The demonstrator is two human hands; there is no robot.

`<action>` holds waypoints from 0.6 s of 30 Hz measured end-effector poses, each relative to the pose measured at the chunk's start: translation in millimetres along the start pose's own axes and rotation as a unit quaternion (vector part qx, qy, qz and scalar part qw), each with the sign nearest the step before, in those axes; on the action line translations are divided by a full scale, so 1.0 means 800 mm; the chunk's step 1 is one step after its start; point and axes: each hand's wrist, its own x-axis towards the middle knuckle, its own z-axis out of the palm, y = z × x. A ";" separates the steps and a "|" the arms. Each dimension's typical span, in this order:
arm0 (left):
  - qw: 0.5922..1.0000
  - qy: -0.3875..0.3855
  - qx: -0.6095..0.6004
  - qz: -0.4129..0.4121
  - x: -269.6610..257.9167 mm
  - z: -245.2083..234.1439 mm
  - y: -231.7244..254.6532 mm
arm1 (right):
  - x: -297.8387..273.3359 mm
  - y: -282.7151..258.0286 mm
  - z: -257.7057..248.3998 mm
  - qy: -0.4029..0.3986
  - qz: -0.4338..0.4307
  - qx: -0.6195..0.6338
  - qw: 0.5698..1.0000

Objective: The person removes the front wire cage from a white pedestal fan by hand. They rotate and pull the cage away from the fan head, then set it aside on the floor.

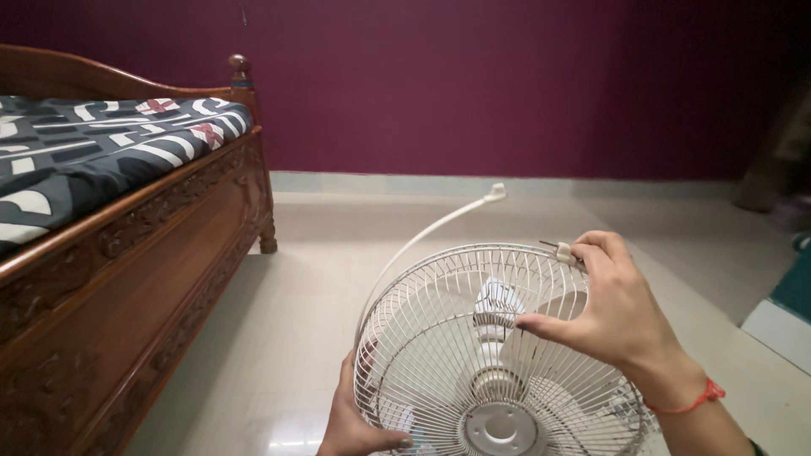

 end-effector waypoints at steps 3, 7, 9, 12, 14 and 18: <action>0.999 -0.027 0.001 -0.032 0.008 0.003 0.023 | -0.007 0.006 -0.002 0.015 -0.004 0.011 1.000; 0.996 -0.068 0.037 -0.032 0.030 0.005 0.063 | -0.014 0.020 0.006 0.048 -0.016 0.044 0.998; 0.992 -0.087 0.089 -0.029 0.037 0.007 0.079 | -0.017 0.030 0.010 0.055 -0.004 0.042 0.998; 0.978 -0.068 0.182 -0.077 0.037 0.031 0.090 | -0.029 0.046 0.008 0.055 0.008 0.048 0.997; 0.985 -0.072 0.145 -0.060 0.037 0.038 0.095 | -0.034 0.057 0.004 0.067 0.006 0.056 0.996; 0.991 -0.085 0.091 -0.037 0.034 0.060 0.092 | -0.057 0.083 0.001 0.079 -0.015 0.069 0.994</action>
